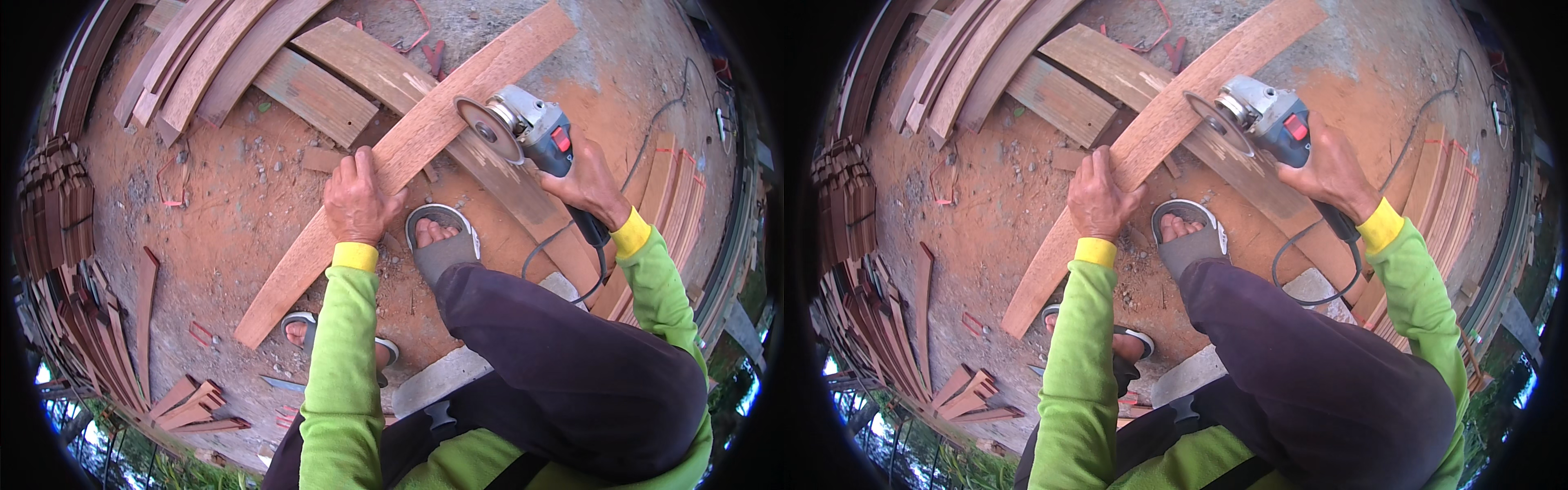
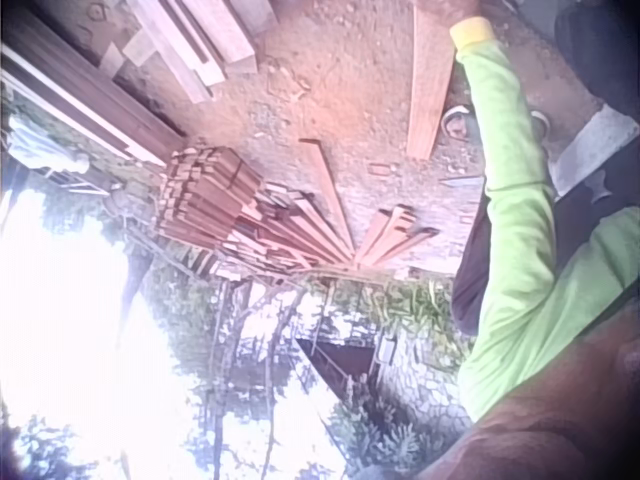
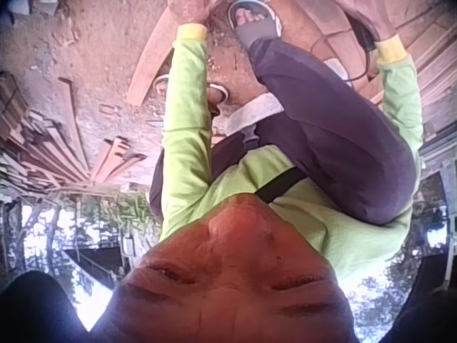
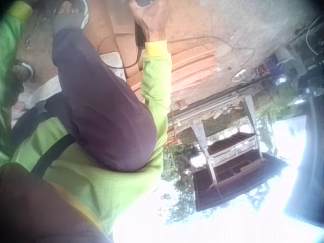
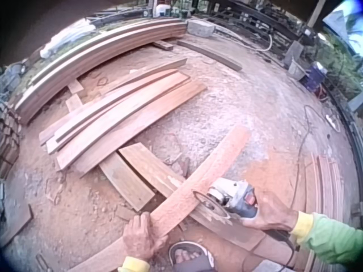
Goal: The person uses an angle grinder to cut a wooden plank into smaller pieces. They hold the plank with one hand and operate the tool with the other, cutting the wood into segments and placing them on the ground.
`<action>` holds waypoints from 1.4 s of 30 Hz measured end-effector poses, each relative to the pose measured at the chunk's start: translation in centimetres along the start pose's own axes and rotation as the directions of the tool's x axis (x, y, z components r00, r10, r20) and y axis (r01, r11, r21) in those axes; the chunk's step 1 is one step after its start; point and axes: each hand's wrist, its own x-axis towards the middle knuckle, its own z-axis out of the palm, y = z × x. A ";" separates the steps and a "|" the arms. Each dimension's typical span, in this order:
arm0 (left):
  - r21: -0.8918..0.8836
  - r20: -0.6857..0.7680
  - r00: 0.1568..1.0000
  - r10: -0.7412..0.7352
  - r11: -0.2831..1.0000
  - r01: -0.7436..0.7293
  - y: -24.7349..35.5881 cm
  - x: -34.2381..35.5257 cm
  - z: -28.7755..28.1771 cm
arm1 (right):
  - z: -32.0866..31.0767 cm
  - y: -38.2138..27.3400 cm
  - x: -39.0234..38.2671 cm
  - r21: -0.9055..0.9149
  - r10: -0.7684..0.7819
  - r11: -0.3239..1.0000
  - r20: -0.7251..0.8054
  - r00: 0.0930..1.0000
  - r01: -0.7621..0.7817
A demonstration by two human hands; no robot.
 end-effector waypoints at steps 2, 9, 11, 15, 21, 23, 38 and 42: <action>-0.004 0.000 1.000 -0.001 1.000 0.001 0.0 0.0 0.0 | 0.0 0.1 0.0 -0.010 0.003 1.000 0.009 1.000 -0.003; -0.003 0.016 1.000 -0.022 1.000 0.022 0.1 0.1 0.0 | 0.0 0.1 0.1 -0.014 -0.005 1.000 0.019 1.000 0.005; -0.004 0.014 1.000 -0.020 1.000 0.020 0.1 0.1 0.0 | -0.1 0.2 0.1 -0.031 -0.008 0.999 0.017 1.000 0.009; -0.002 0.008 1.000 -0.005 1.000 0.005 -0.1 0.0 0.0 | 0.0 0.3 0.1 -0.037 -0.014 0.999 0.026 1.000 0.015; -0.002 0.014 0.999 -0.032 0.999 0.032 0.2 0.0 -0.1 | 0.0 0.2 0.1 -0.051 -0.005 0.999 0.030 1.000 0.006; -0.003 0.014 1.000 -0.026 1.000 0.026 0.1 0.0 -0.1 | 0.0 0.2 0.2 -0.050 -0.007 0.999 0.025 1.000 0.009; -0.023 0.017 1.000 -0.024 0.999 0.024 0.2 0.1 -0.2 | -0.1 -0.5 0.5 -0.040 0.027 0.999 0.031 0.999 -0.025; -0.013 0.022 0.999 -0.023 1.000 0.024 0.1 0.0 -0.2 | -0.2 -0.7 0.6 -0.021 0.012 1.000 0.029 0.999 -0.011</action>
